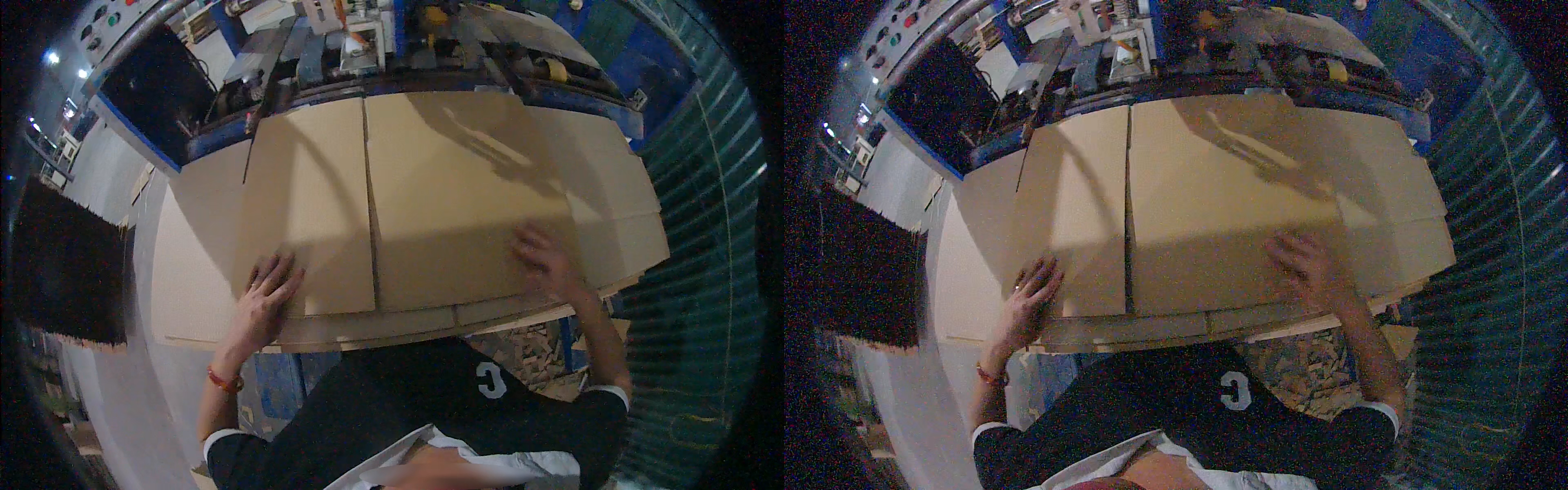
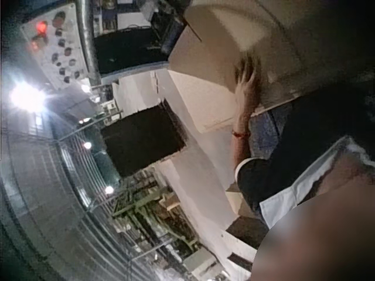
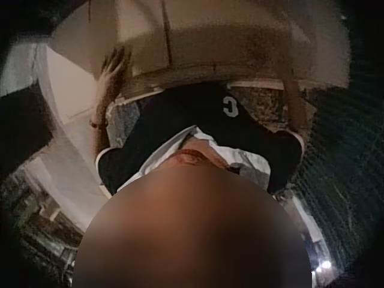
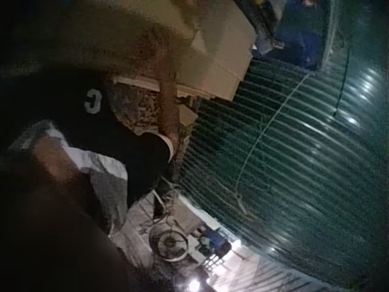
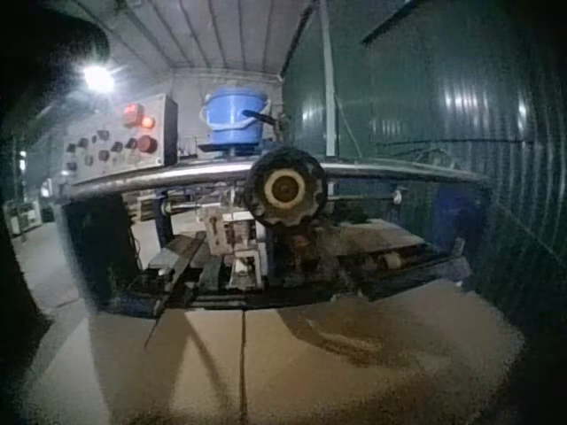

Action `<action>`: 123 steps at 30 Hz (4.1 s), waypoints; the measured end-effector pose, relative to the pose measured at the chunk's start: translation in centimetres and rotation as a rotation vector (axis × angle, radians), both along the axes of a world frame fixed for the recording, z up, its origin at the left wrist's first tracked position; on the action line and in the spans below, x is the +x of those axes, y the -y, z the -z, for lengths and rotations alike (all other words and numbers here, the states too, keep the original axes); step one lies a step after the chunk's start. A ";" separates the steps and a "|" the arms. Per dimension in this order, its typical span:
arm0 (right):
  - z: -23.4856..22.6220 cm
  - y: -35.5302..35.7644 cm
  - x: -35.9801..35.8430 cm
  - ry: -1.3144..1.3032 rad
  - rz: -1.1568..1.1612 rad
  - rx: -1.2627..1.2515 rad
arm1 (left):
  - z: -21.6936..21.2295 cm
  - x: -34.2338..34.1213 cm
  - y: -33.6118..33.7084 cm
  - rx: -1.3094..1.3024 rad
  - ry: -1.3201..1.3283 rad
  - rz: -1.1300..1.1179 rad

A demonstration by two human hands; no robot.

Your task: The person repeatedly picks up flat cardboard sheets from a pile and places them onto a growing stack on a workbench. The hands lift each sheet and align it with the stack, repeating the motion throughout the clip.

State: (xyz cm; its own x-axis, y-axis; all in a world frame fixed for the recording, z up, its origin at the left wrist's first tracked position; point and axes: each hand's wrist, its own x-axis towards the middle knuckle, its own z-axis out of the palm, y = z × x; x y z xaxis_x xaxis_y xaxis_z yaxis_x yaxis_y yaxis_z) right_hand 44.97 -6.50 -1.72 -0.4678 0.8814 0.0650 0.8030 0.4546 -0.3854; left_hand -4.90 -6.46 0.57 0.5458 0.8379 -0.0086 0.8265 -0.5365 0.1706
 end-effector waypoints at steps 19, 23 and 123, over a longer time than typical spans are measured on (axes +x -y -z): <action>3.7 -11.2 6.5 0.017 0.890 0.355 | 4.6 -4.5 -10.1 0.051 0.244 -0.382; 3.0 -9.0 4.4 0.094 0.831 0.306 | 3.0 -3.0 -9.2 0.091 0.036 -0.473; 2.9 -18.2 -3.1 0.261 0.333 0.363 | 4.0 4.5 -21.0 0.383 0.502 -0.193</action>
